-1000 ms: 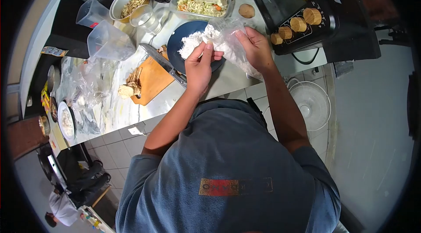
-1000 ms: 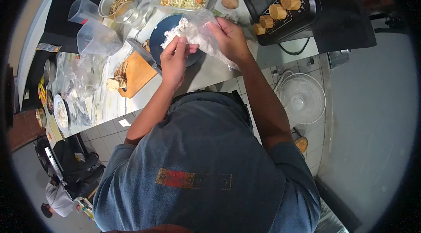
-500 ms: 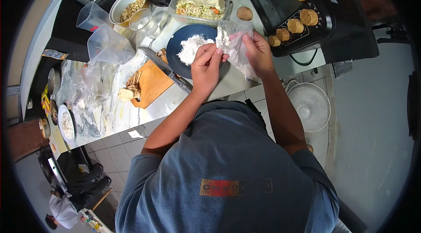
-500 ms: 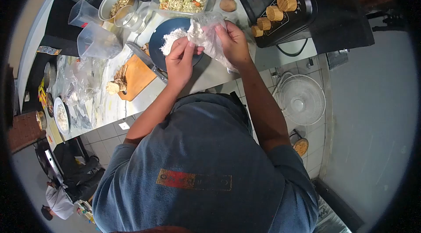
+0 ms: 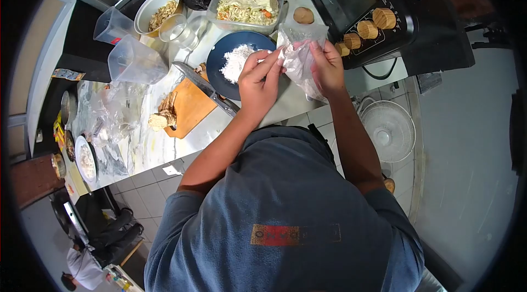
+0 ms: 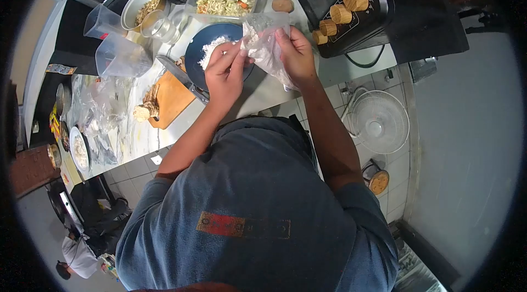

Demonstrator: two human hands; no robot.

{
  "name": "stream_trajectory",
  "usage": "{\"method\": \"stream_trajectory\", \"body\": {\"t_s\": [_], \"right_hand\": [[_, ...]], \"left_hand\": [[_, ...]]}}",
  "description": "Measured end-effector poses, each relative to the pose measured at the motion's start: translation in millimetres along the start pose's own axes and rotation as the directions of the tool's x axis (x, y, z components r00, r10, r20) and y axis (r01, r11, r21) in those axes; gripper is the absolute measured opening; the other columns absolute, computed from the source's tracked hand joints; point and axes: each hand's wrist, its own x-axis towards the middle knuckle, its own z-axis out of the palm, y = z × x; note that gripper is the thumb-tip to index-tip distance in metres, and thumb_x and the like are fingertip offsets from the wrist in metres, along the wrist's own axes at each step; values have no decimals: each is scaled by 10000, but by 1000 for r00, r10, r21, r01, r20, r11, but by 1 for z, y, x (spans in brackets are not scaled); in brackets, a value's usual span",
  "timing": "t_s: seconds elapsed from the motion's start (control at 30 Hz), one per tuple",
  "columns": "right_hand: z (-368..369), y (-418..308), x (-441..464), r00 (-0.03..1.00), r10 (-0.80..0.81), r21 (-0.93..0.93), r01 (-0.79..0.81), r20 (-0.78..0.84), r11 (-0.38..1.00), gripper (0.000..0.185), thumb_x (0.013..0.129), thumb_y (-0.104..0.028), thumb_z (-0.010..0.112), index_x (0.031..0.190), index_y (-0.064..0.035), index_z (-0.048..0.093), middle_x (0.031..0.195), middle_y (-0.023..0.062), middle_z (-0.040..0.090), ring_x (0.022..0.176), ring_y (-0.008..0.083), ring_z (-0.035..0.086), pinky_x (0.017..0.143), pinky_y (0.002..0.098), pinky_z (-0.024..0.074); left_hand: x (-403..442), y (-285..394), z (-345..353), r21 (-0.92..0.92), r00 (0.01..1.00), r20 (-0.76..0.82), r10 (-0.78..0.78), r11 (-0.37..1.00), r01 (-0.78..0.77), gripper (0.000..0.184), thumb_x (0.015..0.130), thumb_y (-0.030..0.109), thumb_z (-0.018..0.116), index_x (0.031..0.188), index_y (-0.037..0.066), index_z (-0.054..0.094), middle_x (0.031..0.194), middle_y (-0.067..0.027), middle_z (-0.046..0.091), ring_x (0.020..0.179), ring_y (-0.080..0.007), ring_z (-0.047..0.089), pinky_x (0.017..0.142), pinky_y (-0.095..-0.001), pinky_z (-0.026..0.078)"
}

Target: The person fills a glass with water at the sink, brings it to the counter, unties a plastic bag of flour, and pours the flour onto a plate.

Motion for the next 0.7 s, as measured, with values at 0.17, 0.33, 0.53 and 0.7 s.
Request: {"method": "stream_trajectory", "body": {"t_s": [0.17, 0.33, 0.53, 0.7], "right_hand": [[-29, -11, -10, 989, -93, -140, 77, -115, 987, 232, 1019, -183, 518, 1097, 5, 629, 980, 46, 690, 876, 90, 632, 777, 237, 499], [-24, -61, -30, 949, -278, -291, 227, -146, 929, 245, 1008, -193, 550, 1095, 8, 660, 975, 33, 694, 860, 74, 616, 775, 220, 480], [-45, -81, -45, 894, -360, -401, 237, -266, 885, 241, 1000, -204, 571, 1077, 1, 672, 953, 14, 688, 836, 56, 598, 758, 209, 466], [-53, -76, -46, 874, -350, -344, 232, -337, 910, 233, 998, -223, 582, 1029, -14, 680, 890, -18, 668, 761, 26, 551, 690, 189, 433]], "left_hand": [[15, 8, 10, -87, 998, 69, 3, 996, 3, 212, 946, -4, 584, 1133, -43, 678, 1123, -114, 564, 797, -158, 682, 692, -243, 560], [39, 26, 28, -170, 955, 209, 209, 970, -175, 207, 903, -3, 634, 1094, 2, 712, 1164, -123, 612, 784, -126, 662, 685, -243, 516], [59, 50, 45, -150, 856, 361, 371, 929, -339, 220, 891, 10, 645, 1100, 20, 714, 1173, -126, 621, 817, -136, 645, 739, -257, 504], [58, 43, 27, -151, 895, 376, 241, 969, -197, 312, 893, 27, 654, 1204, 8, 628, 1099, -106, 661, 872, -116, 618, 797, -255, 483]]}}
